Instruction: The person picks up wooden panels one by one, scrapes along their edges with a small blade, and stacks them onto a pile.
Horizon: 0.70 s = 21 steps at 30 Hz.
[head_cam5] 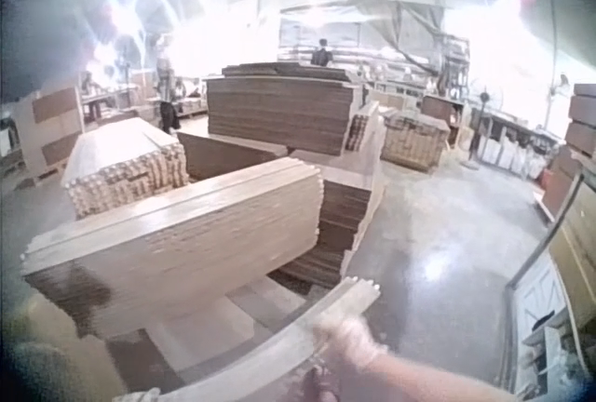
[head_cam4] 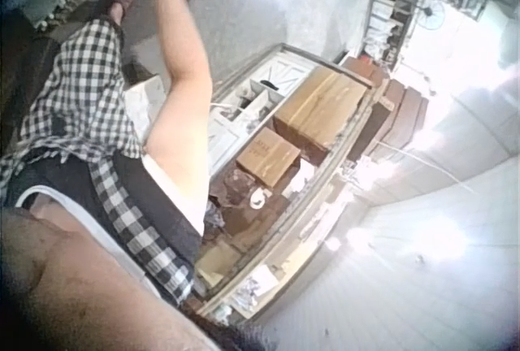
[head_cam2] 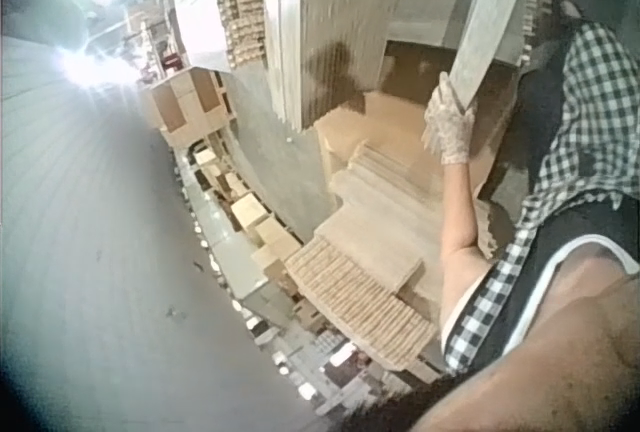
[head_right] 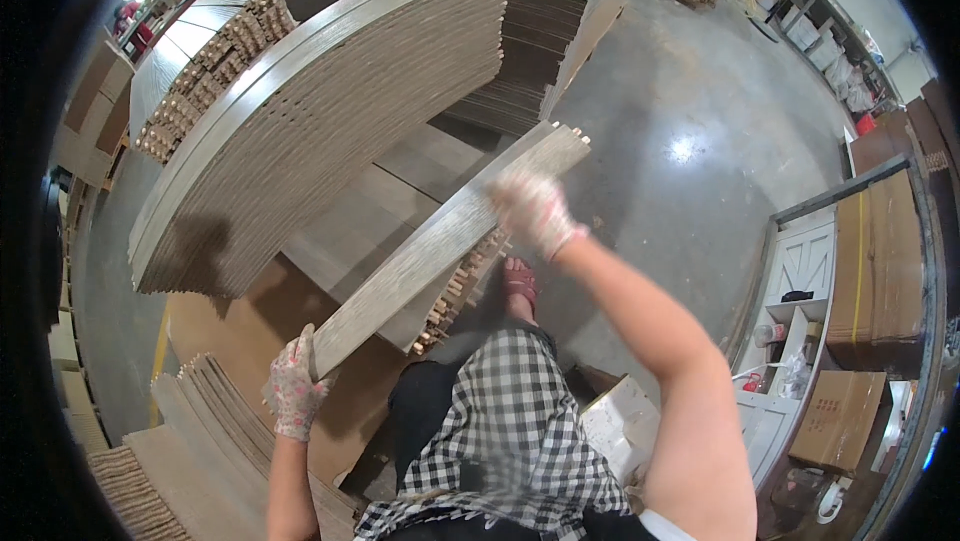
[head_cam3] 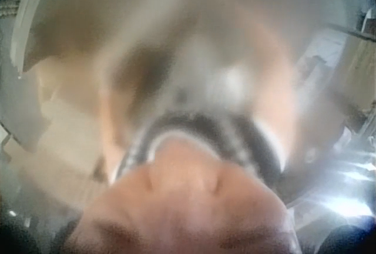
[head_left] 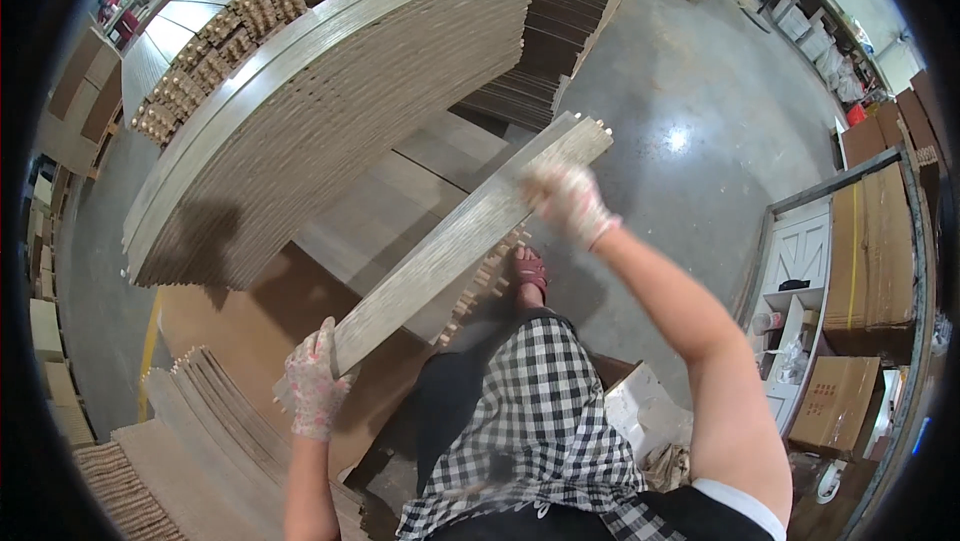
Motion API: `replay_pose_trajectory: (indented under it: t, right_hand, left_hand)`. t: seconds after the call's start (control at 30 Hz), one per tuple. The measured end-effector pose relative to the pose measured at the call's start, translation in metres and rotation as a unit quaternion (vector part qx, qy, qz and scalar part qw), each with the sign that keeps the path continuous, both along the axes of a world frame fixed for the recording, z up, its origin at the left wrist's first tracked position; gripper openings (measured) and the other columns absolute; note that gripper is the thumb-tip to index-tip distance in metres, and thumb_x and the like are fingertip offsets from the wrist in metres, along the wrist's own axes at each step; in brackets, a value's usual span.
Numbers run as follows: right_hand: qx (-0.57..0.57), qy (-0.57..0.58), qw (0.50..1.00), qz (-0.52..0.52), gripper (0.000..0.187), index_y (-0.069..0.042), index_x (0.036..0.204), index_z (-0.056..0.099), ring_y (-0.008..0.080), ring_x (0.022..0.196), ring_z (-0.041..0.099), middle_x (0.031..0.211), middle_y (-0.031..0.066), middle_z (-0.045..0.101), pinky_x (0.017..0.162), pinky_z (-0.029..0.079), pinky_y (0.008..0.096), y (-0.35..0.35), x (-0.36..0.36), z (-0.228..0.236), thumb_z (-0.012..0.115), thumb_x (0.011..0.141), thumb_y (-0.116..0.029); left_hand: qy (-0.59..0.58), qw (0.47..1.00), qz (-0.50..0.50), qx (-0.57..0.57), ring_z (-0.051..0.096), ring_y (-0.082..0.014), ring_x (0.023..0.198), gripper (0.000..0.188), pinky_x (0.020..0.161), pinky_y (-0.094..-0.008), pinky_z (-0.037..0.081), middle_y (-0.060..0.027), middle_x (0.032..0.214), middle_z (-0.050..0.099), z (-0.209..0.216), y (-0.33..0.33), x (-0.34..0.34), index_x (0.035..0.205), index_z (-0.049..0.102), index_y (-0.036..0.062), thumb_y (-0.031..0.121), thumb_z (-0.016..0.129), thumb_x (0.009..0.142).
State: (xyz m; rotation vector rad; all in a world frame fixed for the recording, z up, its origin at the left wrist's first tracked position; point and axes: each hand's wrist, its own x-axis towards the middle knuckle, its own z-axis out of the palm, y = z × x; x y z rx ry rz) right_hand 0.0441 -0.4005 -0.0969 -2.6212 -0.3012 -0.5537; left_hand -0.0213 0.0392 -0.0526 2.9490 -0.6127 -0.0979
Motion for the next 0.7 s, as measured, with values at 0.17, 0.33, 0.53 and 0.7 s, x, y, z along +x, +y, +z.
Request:
replay_pose_trajectory:
  t: [0.17,0.33,0.53,0.7]
  right_hand:
    - [-0.084,-0.065,0.965,-0.239,0.009,-0.009,0.082,0.065,0.03,0.072,0.063,0.084,0.0137,0.065,0.066,0.052,0.0384,-0.105,0.021,0.001,0.057,0.078,-0.012]
    - [0.05,0.003,0.96,-0.274,0.01,-0.008,0.08,0.061,0.0376,0.077,0.06,0.079,0.0162,0.063,0.066,0.05,0.0415,-0.103,0.018,0.028,0.06,0.08,-0.019]
    - [0.016,0.004,0.992,-0.125,0.005,-0.01,0.079,0.058,0.0328,0.068,0.062,0.075,0.0136,0.06,0.058,0.05,0.0422,0.05,-0.013,-0.007,0.059,0.074,-0.011]
    - [0.055,0.107,0.968,0.22,0.012,-0.009,0.08,0.055,0.0278,0.072,0.063,0.074,0.0135,0.059,0.058,0.05,0.0403,0.265,-0.06,0.02,0.058,0.069,-0.009]
  left_hand:
    - [0.021,0.999,0.01,-0.025,0.055,-0.0296,0.101,0.081,0.088,-0.0415,0.042,-0.012,0.111,0.057,0.0,-0.01,-0.001,0.132,0.044,0.0106,0.019,0.079,0.059]
    - [0.017,0.999,0.016,-0.024,0.055,-0.0295,0.101,0.082,0.088,-0.0409,0.042,-0.0118,0.111,0.057,-0.001,-0.002,-0.007,0.132,0.044,0.0105,0.019,0.079,0.059]
    - [0.033,0.999,0.01,-0.012,0.054,-0.0315,0.104,0.082,0.088,-0.0409,0.043,-0.0146,0.115,0.056,0.009,-0.011,0.0,0.134,0.04,0.0074,0.025,0.077,0.064]
    - [-0.133,0.984,0.022,-0.113,0.048,-0.0354,0.115,0.073,0.096,-0.0402,0.039,-0.0183,0.126,0.05,0.004,0.028,-0.027,0.135,0.039,0.0015,0.028,0.07,0.075]
